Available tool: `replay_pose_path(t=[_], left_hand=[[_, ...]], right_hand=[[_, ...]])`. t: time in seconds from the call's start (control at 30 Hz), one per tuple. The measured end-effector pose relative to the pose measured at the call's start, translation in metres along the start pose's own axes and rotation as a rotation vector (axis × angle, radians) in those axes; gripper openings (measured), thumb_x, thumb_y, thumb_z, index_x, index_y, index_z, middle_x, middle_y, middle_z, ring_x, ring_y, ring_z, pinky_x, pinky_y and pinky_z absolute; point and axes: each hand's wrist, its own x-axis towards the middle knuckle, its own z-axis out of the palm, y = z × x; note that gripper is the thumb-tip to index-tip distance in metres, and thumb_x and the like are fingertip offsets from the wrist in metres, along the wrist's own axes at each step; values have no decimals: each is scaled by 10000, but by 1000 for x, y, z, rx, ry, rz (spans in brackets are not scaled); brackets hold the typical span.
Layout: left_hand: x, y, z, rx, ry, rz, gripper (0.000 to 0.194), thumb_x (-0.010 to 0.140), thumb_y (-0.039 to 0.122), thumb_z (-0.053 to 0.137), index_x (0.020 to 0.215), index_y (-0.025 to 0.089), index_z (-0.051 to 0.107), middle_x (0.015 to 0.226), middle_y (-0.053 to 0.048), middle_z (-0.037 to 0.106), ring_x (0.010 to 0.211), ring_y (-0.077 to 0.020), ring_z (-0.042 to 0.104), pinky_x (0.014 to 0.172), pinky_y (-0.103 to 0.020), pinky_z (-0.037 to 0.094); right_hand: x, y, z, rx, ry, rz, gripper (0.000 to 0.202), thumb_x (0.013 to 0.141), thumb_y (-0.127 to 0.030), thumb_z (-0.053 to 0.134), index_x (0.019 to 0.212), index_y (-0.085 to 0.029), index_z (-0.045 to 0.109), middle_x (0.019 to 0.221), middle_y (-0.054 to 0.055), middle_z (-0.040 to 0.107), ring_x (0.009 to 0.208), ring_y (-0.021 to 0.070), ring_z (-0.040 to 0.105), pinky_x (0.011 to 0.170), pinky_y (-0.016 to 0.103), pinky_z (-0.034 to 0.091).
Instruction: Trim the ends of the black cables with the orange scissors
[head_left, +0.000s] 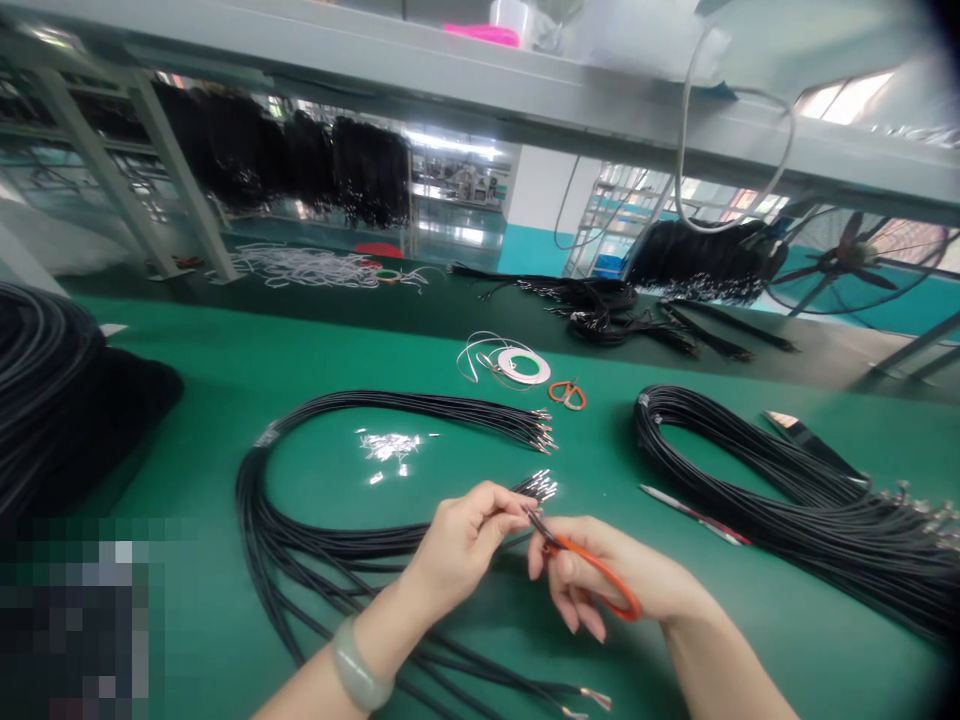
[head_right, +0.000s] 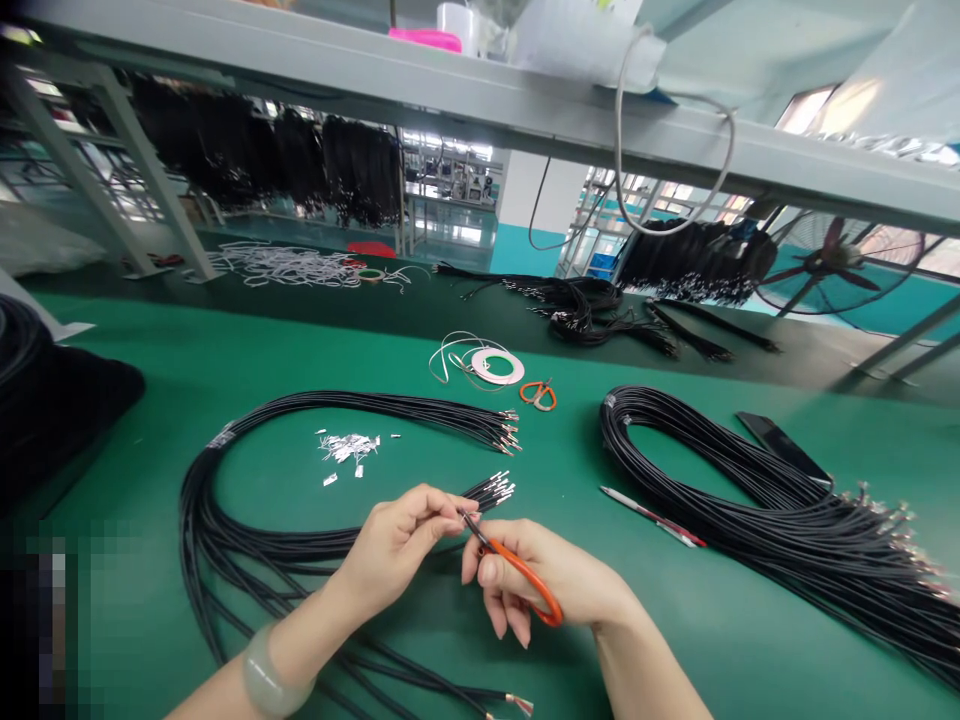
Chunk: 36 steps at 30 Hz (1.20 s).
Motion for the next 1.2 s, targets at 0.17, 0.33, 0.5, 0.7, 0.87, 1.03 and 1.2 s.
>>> replay_pose_path(t=[0.17,0.33,0.5,0.7,0.87,1.03,1.2], left_hand=[[-2,-1,0,51,-5,40,125,905,172,525,838,189,629,991,-37,730,970,-170,680,867,-265,518],[-3,-2,-1,83,-1,68,140,918,170,496,850,189,616,999,-44,721,966,-165,676,857,-256,511],[-4,-1,1,90,-29,53,137,911,178,503,838,194,619,998,-41,724,947,-170,680,852,-262,507],[7,0,-21,139,31,-23,127,883,246,563,804,201,652,930,-43,740,1102,-217,630,868,-282,504],[20,-14,-86,770,441,-228,106,801,251,644,760,225,739,947,-55,724,966,-268,624,875,-378,470],[16,-27,-119,847,460,-331,198,830,214,578,863,240,772,941,-74,739,963,-278,621,847,-356,461],[15,-24,-125,819,404,-339,271,875,327,529,839,204,768,886,-95,743,904,-266,656,820,-326,462]], right_hand=[[4,-2,3,3,14,6,363,877,-527,545,945,-170,546,603,-14,624,386,73,494,399,153,361],[6,-4,2,-16,-5,-42,340,867,-498,549,947,-167,538,602,-20,605,397,65,459,405,149,354],[8,2,-1,15,7,16,211,827,-364,544,898,-166,545,545,-29,611,345,56,433,358,133,317],[0,3,-6,30,93,-16,173,778,-327,566,830,-162,568,463,-33,601,269,42,321,307,143,214],[0,3,-15,-38,546,-298,347,868,-518,554,932,-178,576,496,-24,597,290,67,381,327,185,261],[12,4,-3,-273,926,-414,243,785,-372,721,942,-207,638,755,62,723,662,222,680,634,330,534],[23,1,25,-652,600,-548,231,819,-119,598,966,-265,700,1013,46,739,838,211,688,766,331,517]])
